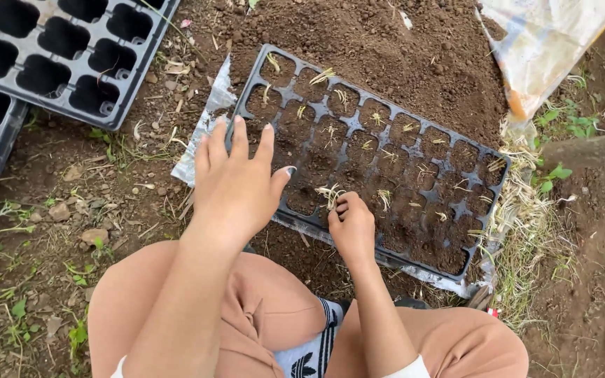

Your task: Planting sprouted seeds into a plastic seedling tray filled with soil by hand.

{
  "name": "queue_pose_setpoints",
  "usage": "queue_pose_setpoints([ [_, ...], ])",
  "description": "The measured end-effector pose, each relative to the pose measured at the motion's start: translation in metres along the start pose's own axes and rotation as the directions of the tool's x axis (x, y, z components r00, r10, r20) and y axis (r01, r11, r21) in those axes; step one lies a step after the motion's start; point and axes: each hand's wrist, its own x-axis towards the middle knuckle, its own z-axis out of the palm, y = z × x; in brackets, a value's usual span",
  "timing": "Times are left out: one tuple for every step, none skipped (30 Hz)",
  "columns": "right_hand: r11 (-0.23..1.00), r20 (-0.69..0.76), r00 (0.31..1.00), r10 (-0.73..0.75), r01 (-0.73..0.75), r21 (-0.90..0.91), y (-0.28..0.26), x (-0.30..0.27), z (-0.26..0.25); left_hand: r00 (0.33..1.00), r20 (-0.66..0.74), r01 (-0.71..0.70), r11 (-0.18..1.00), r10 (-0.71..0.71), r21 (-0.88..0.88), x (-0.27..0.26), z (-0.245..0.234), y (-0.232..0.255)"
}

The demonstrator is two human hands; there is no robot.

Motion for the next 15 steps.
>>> queue_pose_setpoints([
  [0.999, -0.001, 1.000, 0.015, -0.015, 0.039, 0.002, 0.000, 0.001, 1.000, 0.014, 0.011, 1.000, -0.010, -0.016, -0.001, 0.000, 0.001],
  [0.996, -0.003, 1.000, 0.029, -0.028, 0.079, 0.004, 0.000, 0.001, 0.999, 0.025, 0.020, 0.999, -0.019, -0.030, -0.002, -0.001, 0.001],
  [0.997, 0.000, 1.000, 0.026, -0.026, 0.075, 0.006, 0.000, 0.002, 0.999, 0.023, 0.024, 0.999, -0.023, -0.034, -0.002, 0.000, 0.000],
  [0.997, 0.002, 1.000, 0.026, -0.026, 0.079, 0.008, 0.000, 0.002, 1.000, 0.008, 0.014, 0.999, -0.014, -0.030, -0.002, 0.000, 0.001],
  [0.996, 0.004, 1.000, 0.027, -0.027, 0.083, 0.010, 0.000, 0.002, 1.000, -0.007, 0.005, 1.000, -0.005, -0.025, -0.002, 0.001, 0.001],
  [0.996, 0.003, 1.000, 0.028, -0.028, 0.081, 0.009, -0.001, 0.002, 1.000, -0.006, 0.003, 1.000, -0.003, -0.027, -0.002, 0.001, 0.002],
  [0.997, 0.009, 1.000, -0.002, 0.002, 0.077, 0.008, -0.001, 0.002, 1.000, 0.004, -0.001, 0.999, 0.001, -0.032, -0.002, 0.001, 0.003],
  [0.997, 0.015, 0.999, -0.034, 0.033, 0.076, 0.006, -0.001, 0.002, 1.000, 0.013, -0.005, 0.999, 0.005, -0.035, -0.002, 0.001, 0.004],
  [0.997, 0.014, 0.999, -0.035, 0.034, 0.075, 0.003, -0.002, 0.001, 1.000, 0.012, -0.006, 0.999, 0.006, -0.035, -0.002, 0.001, 0.006],
  [0.996, 0.013, 0.999, -0.029, 0.028, 0.082, 0.000, -0.004, 0.000, 1.000, 0.028, -0.010, 0.999, 0.012, -0.049, -0.002, 0.002, 0.007],
  [0.996, 0.012, 1.000, -0.024, 0.023, 0.088, -0.003, -0.005, -0.001, 0.999, 0.044, -0.014, 0.998, 0.017, -0.062, -0.002, 0.002, 0.008],
  [0.996, 0.013, 1.000, -0.024, 0.022, 0.088, -0.004, -0.007, -0.003, 0.999, 0.044, -0.014, 0.998, 0.016, -0.063, -0.002, 0.002, 0.007],
  [0.992, 0.031, 1.000, 0.001, -0.005, 0.125, -0.005, -0.009, -0.005, 0.999, 0.048, -0.014, 0.998, 0.017, -0.066, -0.001, 0.002, 0.007],
  [0.986, 0.050, 0.998, 0.025, -0.033, 0.162, -0.006, -0.012, -0.007, 0.998, 0.053, -0.013, 0.998, 0.017, -0.068, -0.001, 0.003, 0.007],
  [0.986, 0.051, 0.998, 0.026, -0.034, 0.162, -0.003, -0.012, -0.009, 0.998, 0.054, -0.012, 0.998, 0.016, -0.069, -0.001, 0.002, 0.007],
])
